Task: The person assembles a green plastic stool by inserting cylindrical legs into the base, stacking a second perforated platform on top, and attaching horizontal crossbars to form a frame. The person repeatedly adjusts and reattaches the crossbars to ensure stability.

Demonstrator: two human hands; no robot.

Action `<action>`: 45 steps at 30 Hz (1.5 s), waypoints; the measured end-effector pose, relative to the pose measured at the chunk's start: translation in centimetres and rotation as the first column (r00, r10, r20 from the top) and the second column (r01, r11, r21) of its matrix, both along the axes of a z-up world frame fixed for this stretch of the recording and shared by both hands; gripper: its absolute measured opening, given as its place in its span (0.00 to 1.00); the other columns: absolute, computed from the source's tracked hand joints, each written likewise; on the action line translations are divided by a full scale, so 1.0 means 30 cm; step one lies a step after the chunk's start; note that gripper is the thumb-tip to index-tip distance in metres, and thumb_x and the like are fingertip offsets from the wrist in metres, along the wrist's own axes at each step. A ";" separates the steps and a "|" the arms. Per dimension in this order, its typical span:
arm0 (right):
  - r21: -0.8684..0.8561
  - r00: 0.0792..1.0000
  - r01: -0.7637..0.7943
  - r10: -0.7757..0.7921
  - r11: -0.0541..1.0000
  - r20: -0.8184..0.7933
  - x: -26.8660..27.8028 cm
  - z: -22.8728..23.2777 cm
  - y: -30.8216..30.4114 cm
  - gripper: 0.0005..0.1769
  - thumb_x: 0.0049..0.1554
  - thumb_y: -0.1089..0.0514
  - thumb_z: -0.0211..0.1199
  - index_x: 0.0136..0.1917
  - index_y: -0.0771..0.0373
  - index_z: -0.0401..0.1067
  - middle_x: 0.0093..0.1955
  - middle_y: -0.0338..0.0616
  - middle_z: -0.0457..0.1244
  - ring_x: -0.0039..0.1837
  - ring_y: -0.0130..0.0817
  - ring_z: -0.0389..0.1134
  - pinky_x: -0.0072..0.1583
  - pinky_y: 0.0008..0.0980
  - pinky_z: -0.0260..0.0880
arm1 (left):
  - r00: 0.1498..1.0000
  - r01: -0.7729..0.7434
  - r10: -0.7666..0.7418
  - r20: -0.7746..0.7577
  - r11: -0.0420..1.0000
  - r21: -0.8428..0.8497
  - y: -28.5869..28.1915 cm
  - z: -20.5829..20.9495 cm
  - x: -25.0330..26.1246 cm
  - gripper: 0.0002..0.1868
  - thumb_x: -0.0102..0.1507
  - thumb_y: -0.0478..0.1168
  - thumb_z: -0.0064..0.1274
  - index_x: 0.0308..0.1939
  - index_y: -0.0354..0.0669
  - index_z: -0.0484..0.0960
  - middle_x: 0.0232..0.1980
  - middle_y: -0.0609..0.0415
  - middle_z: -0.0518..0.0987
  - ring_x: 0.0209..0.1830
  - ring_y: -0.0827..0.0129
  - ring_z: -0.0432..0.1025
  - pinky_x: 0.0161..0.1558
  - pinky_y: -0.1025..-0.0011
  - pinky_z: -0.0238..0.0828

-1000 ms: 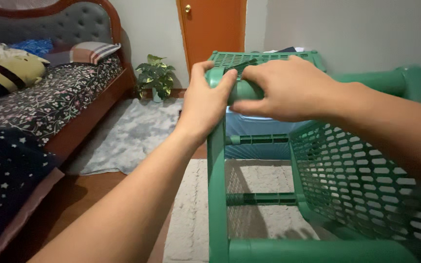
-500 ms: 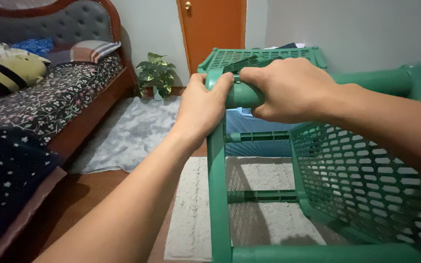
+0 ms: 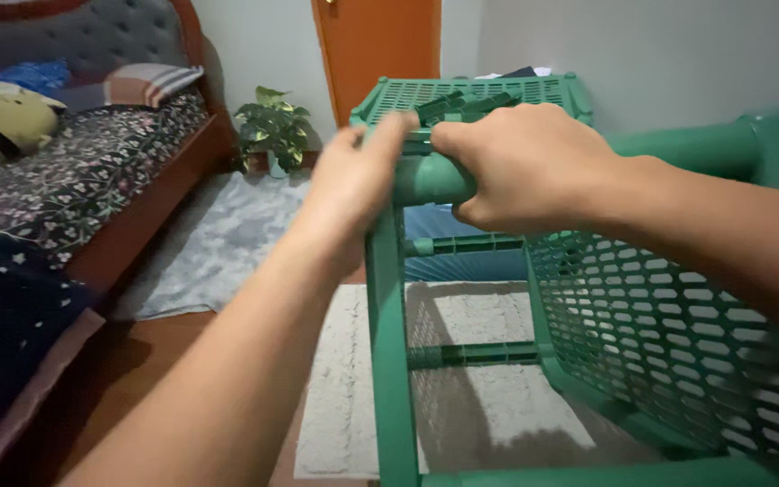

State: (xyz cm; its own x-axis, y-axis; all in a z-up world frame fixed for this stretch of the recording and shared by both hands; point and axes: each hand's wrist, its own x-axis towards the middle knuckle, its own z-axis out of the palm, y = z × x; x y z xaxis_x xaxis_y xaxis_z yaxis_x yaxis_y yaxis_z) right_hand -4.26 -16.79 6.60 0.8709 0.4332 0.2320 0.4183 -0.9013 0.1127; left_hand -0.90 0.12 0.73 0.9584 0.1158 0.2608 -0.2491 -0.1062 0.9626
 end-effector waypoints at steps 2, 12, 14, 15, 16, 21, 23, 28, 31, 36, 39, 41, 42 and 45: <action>0.004 1.000 0.012 -0.011 1.000 -0.016 -0.003 0.001 -0.003 0.18 0.45 0.52 0.70 0.47 0.56 0.70 0.35 0.48 0.69 0.43 0.52 0.71 0.46 0.54 0.71 | 0.991 0.113 -0.117 -0.061 0.992 -0.054 0.016 0.030 0.037 0.40 0.59 0.69 0.44 0.55 0.37 0.81 0.48 0.45 0.82 0.44 0.62 0.77 0.44 0.57 0.73; -0.005 0.999 0.003 -0.003 1.000 -0.038 -0.014 0.005 -0.001 0.19 0.43 0.55 0.69 0.49 0.53 0.73 0.36 0.50 0.69 0.43 0.52 0.72 0.48 0.53 0.72 | 0.956 0.270 -0.283 -0.077 0.952 -0.145 0.031 -0.003 0.147 0.75 0.50 0.89 0.25 0.75 0.22 0.51 0.64 0.32 0.72 0.65 0.51 0.70 0.59 0.44 0.72; -0.014 1.000 -0.016 0.015 1.000 -0.018 -0.013 0.004 0.001 0.20 0.42 0.55 0.70 0.49 0.54 0.73 0.36 0.51 0.69 0.43 0.53 0.72 0.48 0.54 0.71 | 0.953 0.279 -0.295 -0.069 0.944 -0.174 0.033 -0.010 0.147 0.76 0.49 0.90 0.25 0.76 0.22 0.51 0.63 0.31 0.72 0.64 0.50 0.72 0.56 0.42 0.75; -0.019 1.000 -0.013 0.013 1.000 -0.018 -0.013 0.003 0.004 0.20 0.42 0.55 0.70 0.50 0.53 0.73 0.36 0.51 0.69 0.43 0.53 0.72 0.48 0.53 0.72 | 0.955 0.268 -0.287 -0.079 0.944 -0.190 0.034 -0.010 0.147 0.76 0.49 0.90 0.26 0.75 0.23 0.53 0.62 0.32 0.73 0.62 0.50 0.74 0.55 0.44 0.76; -0.026 1.000 -0.008 0.008 1.000 -0.018 -0.014 0.002 0.003 0.21 0.43 0.55 0.70 0.51 0.53 0.72 0.37 0.51 0.70 0.43 0.52 0.73 0.48 0.53 0.72 | 0.955 0.259 -0.282 -0.091 0.943 -0.207 0.031 -0.010 0.147 0.76 0.48 0.91 0.26 0.75 0.23 0.55 0.61 0.33 0.74 0.61 0.51 0.75 0.54 0.46 0.78; -0.069 1.000 0.009 -0.009 0.998 0.003 -0.018 0.001 0.004 0.23 0.45 0.54 0.70 0.55 0.52 0.72 0.39 0.52 0.69 0.44 0.53 0.72 0.49 0.52 0.72 | 0.937 0.316 -0.346 -0.052 0.900 -0.301 0.024 -0.007 0.133 0.72 0.48 0.89 0.27 0.72 0.26 0.61 0.57 0.37 0.81 0.53 0.55 0.83 0.48 0.50 0.87; -0.112 0.999 0.042 -0.043 0.993 -0.005 -0.022 -0.004 0.005 0.23 0.47 0.52 0.71 0.56 0.52 0.72 0.40 0.51 0.69 0.46 0.51 0.72 0.49 0.50 0.72 | 0.935 0.317 -0.351 -0.048 0.890 -0.328 0.021 -0.014 0.121 0.72 0.49 0.89 0.27 0.73 0.26 0.61 0.57 0.37 0.82 0.53 0.55 0.84 0.48 0.51 0.87; -0.106 0.997 0.072 -0.075 0.992 -0.025 -0.027 0.001 0.018 0.21 0.46 0.53 0.70 0.54 0.52 0.71 0.38 0.50 0.70 0.44 0.51 0.73 0.49 0.51 0.73 | 0.927 0.337 -0.373 -0.039 0.875 -0.348 0.012 -0.004 0.108 0.72 0.49 0.88 0.30 0.74 0.25 0.53 0.60 0.35 0.76 0.57 0.53 0.83 0.51 0.51 0.83; -0.124 0.991 0.110 -0.118 0.986 -0.063 -0.030 0.005 0.023 0.22 0.47 0.54 0.69 0.56 0.50 0.72 0.38 0.48 0.70 0.44 0.48 0.73 0.48 0.49 0.74 | 0.923 0.358 -0.384 -0.018 0.876 -0.324 0.008 -0.010 0.107 0.74 0.49 0.88 0.30 0.76 0.25 0.51 0.61 0.33 0.77 0.60 0.53 0.82 0.52 0.50 0.82; -0.142 0.987 0.120 -0.133 0.983 -0.088 -0.035 0.013 0.033 0.22 0.48 0.53 0.70 0.56 0.52 0.71 0.39 0.46 0.70 0.45 0.46 0.73 0.49 0.47 0.73 | 0.939 0.325 -0.343 -0.013 0.899 -0.292 0.006 -0.020 0.108 0.74 0.50 0.89 0.30 0.77 0.26 0.46 0.66 0.31 0.68 0.65 0.48 0.71 0.56 0.44 0.77; -0.169 0.982 0.142 -0.161 0.975 -0.104 -0.031 0.014 0.042 0.22 0.48 0.54 0.69 0.57 0.51 0.71 0.40 0.46 0.70 0.46 0.46 0.73 0.49 0.47 0.73 | 0.946 0.300 -0.322 -0.032 0.910 -0.285 0.007 -0.019 0.109 0.74 0.50 0.89 0.30 0.78 0.28 0.45 0.69 0.31 0.64 0.67 0.47 0.68 0.58 0.43 0.74; -0.178 0.982 0.136 -0.156 0.975 -0.107 -0.028 0.009 0.041 0.21 0.48 0.56 0.68 0.56 0.50 0.72 0.40 0.46 0.70 0.46 0.46 0.73 0.49 0.46 0.74 | 0.949 0.277 -0.309 -0.068 0.916 -0.288 0.001 -0.023 0.109 0.72 0.51 0.89 0.30 0.79 0.31 0.48 0.69 0.31 0.65 0.67 0.45 0.69 0.57 0.41 0.76; -0.188 0.984 0.128 -0.149 0.974 -0.102 -0.026 0.009 0.041 0.22 0.48 0.55 0.68 0.56 0.50 0.71 0.40 0.46 0.70 0.46 0.46 0.73 0.49 0.47 0.74 | 0.951 0.261 -0.296 -0.087 0.923 -0.284 0.000 -0.022 0.110 0.71 0.51 0.89 0.30 0.80 0.34 0.50 0.68 0.31 0.66 0.66 0.45 0.69 0.56 0.39 0.77; -0.211 0.986 0.114 -0.137 0.971 -0.094 -0.023 0.014 0.045 0.23 0.47 0.55 0.69 0.57 0.51 0.71 0.41 0.47 0.70 0.47 0.47 0.73 0.50 0.47 0.74 | 0.955 0.254 -0.284 -0.082 0.930 -0.266 -0.001 -0.022 0.110 0.71 0.51 0.88 0.30 0.79 0.34 0.51 0.67 0.31 0.69 0.65 0.45 0.70 0.56 0.41 0.79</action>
